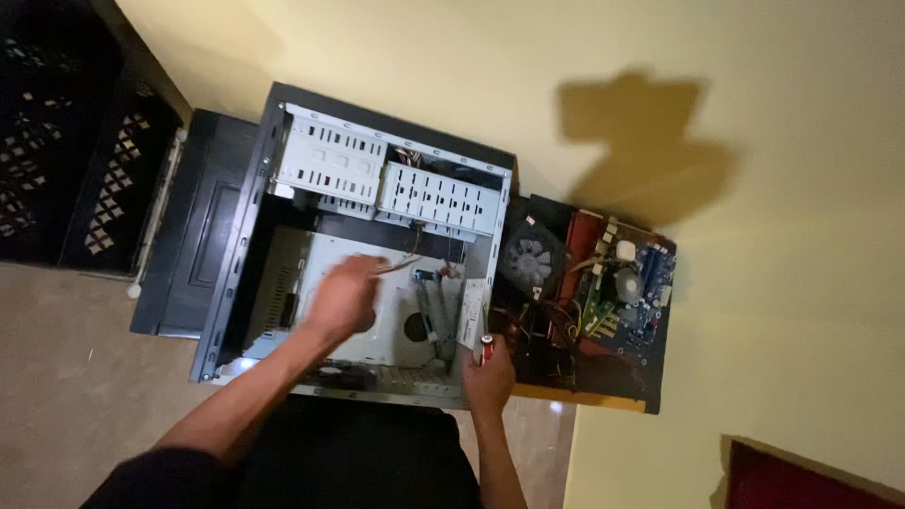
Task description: The person unscrews and removes the power supply unit and an optical drive from a computer case using a screwdriver and by hand.
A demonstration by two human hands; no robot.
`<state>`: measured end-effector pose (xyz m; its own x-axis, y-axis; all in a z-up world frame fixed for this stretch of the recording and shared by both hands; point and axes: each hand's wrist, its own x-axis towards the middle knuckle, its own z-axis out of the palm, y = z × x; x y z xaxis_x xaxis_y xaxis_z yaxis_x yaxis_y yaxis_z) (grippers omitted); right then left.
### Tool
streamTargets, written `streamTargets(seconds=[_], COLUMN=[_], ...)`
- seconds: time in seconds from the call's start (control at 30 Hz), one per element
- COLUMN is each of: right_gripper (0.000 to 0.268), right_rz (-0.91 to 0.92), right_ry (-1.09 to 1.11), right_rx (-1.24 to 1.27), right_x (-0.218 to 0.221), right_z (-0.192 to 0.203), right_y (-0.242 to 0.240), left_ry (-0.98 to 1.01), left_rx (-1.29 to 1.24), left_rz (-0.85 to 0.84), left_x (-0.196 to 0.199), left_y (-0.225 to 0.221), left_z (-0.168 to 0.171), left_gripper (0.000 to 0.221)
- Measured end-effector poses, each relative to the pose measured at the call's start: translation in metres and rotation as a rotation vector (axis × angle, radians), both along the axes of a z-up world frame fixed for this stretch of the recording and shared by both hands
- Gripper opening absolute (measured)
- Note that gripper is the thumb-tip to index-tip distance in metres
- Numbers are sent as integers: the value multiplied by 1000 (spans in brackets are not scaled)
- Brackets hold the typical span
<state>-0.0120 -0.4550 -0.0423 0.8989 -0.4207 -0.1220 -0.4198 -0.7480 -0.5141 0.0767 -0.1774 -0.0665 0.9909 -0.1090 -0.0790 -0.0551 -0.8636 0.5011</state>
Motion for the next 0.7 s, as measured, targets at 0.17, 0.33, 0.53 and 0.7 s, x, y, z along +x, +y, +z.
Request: streamTargets(seconds=[0.17, 0.33, 0.53, 0.7], right_gripper=[34, 39, 41, 42], right_rz=[-28, 8, 28, 24], right_ry=[4, -28, 15, 26], right_rx=[22, 22, 101, 91], right_x=[3, -1, 4, 1], right_z=[-9, -6, -5, -13], right_y=[4, 4, 3, -4], left_ry=[-70, 2, -510, -250], left_rx=[263, 595, 336, 135], left_rz=[-609, -868, -761, -525], left_x=[8, 2, 3, 1], left_y=[-96, -116, -71, -43], left_z=[-63, -81, -112, -87], left_gripper=[38, 75, 16, 37])
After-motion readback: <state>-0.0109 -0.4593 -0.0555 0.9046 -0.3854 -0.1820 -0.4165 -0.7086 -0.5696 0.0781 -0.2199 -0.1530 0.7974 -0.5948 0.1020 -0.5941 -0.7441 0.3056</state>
